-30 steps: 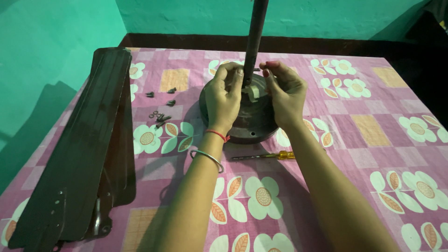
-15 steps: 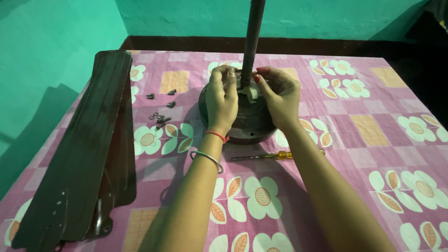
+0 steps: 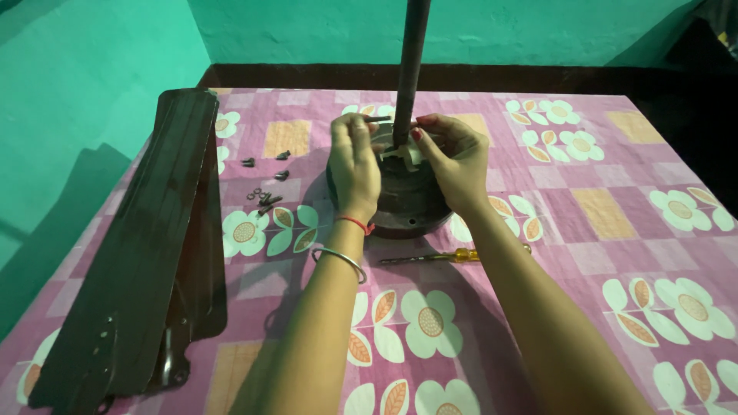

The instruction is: The person assembles a ceiling fan on a table. They use a screwdriver to attach a fan blade to the motor housing, then remove it and reattach it. They also insert a small white plastic piece into the central hub and tighten a screw.

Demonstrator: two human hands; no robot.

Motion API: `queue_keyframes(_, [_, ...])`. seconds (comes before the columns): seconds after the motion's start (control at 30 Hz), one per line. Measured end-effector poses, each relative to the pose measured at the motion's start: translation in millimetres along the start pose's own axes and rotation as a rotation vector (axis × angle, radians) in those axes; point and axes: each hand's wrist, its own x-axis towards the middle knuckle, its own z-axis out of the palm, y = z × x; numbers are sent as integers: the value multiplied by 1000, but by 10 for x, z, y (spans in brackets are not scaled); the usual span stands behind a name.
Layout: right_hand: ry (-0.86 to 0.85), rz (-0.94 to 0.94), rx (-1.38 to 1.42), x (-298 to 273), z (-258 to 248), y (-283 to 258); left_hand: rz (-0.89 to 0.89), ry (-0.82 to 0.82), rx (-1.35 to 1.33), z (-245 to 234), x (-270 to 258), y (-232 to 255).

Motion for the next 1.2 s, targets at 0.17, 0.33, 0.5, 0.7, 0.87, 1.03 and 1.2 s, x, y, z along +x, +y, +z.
queue_keyframes(0.17, [31, -35, -79, -23, 8, -20, -18, 48, -222, -5, 80, -141])
queue_keyframes(0.33, [111, -87, -215, -94, 41, -63, -60, 90, -225, -31, 94, -258])
queue_keyframes(0.5, [137, -372, -541, -224, 110, -286, -121, 132, -143, -145, 98, -250])
queue_keyframes(0.7, [-87, -618, -658, -158, 407, -612, -92, 219, -104, -556, 305, -90])
queue_keyframes(0.87, [-234, -563, -664, -19, 848, -698, -16, 269, -215, -1013, 523, 15])
queue_keyframes(1.03, [-355, -394, -622, 98, 1261, -543, -48, 307, -4, -1515, 581, 127])
queue_keyframes(1.2, [-447, -294, -637, 249, 1499, -219, -92, 334, 94, -1886, 547, 76])
